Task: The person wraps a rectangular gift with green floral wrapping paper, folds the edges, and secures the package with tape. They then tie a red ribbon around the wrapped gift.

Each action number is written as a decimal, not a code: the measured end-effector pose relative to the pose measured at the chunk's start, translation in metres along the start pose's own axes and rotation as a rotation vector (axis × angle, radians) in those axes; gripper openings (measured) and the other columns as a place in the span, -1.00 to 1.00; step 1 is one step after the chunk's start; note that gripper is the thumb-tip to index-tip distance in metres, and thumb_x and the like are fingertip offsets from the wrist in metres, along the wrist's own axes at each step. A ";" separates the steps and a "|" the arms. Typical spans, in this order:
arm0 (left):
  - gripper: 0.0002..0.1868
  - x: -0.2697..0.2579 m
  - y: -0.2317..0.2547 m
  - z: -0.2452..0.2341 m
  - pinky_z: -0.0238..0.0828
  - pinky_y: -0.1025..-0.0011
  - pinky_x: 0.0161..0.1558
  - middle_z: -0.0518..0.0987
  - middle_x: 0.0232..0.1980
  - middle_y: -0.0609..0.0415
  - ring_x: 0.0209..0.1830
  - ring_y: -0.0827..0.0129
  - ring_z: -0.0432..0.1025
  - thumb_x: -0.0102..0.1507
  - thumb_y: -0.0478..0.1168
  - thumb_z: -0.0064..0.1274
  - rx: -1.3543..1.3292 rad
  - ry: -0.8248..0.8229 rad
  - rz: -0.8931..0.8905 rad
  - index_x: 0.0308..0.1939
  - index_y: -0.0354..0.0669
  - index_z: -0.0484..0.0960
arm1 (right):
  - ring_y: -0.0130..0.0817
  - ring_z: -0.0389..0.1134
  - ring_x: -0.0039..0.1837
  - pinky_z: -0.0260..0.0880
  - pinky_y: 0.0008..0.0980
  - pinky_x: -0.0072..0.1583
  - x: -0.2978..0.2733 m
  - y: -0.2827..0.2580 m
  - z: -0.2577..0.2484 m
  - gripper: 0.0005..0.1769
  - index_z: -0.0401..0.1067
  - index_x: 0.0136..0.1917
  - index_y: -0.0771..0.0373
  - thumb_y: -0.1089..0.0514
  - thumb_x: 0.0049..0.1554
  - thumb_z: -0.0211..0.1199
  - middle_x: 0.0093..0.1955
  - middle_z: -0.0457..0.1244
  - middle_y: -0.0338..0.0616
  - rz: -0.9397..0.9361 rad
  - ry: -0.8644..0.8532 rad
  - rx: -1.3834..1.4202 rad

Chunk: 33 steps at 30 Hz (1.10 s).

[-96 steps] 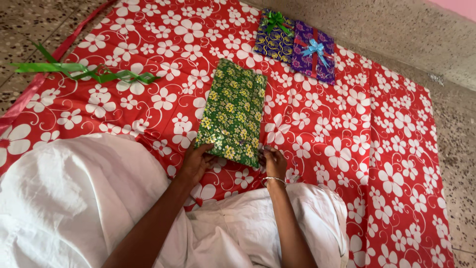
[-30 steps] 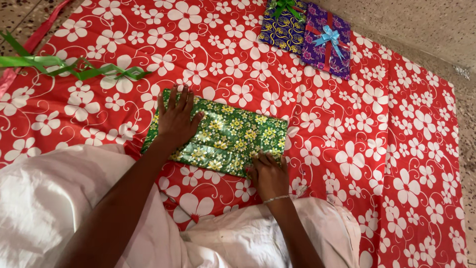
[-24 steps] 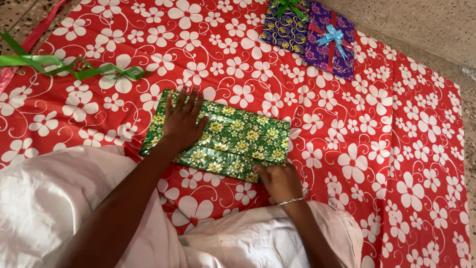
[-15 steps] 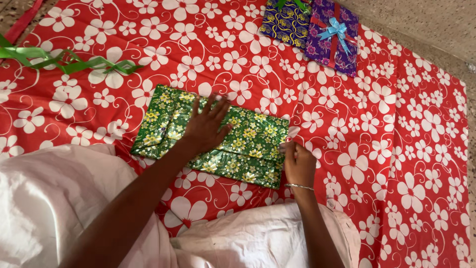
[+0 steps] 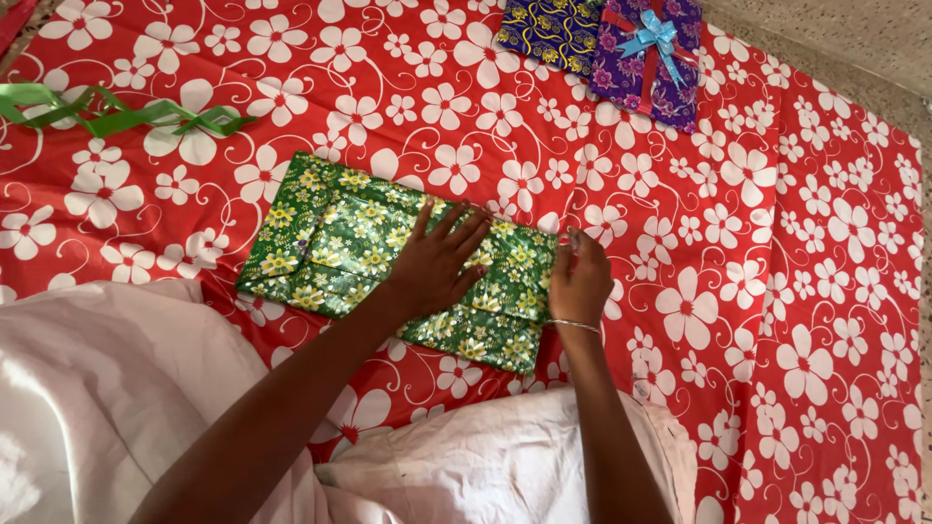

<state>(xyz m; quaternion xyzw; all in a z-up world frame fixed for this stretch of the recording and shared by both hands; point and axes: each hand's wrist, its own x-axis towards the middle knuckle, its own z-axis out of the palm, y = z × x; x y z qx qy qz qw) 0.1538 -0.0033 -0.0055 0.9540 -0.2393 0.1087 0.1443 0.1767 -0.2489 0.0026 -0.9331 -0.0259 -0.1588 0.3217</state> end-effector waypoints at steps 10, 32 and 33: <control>-0.43 0.004 0.005 -0.002 -0.34 -0.17 0.54 0.15 0.59 0.05 0.65 0.10 -0.09 0.39 0.03 -0.35 0.080 -0.190 0.048 0.45 -0.04 0.36 | 0.05 -0.06 0.68 -0.44 0.27 0.59 -0.020 -0.066 0.050 -0.25 -0.26 0.71 0.20 -0.15 0.40 -0.22 0.60 0.09 0.04 -0.253 -0.283 -0.141; -0.33 0.005 0.012 0.007 -0.29 -0.14 0.53 0.11 0.61 0.08 0.61 0.09 -0.05 0.37 0.01 -0.31 0.080 -0.110 0.008 0.56 -0.03 0.11 | 0.02 -0.16 0.73 -0.51 0.38 0.54 -0.037 -0.062 0.006 -0.28 -0.10 0.63 0.29 -0.12 0.35 -0.16 0.35 0.33 -0.03 0.016 0.052 -0.503; -0.33 0.005 0.012 0.008 -0.30 -0.14 0.53 0.11 0.61 0.08 0.61 0.10 -0.06 0.36 0.02 -0.31 0.075 -0.109 0.005 0.56 -0.02 0.11 | 0.02 -0.16 0.72 -0.50 0.37 0.55 -0.036 -0.064 0.006 -0.28 -0.09 0.65 0.27 -0.11 0.35 -0.14 0.40 0.30 0.00 -0.044 0.016 -0.470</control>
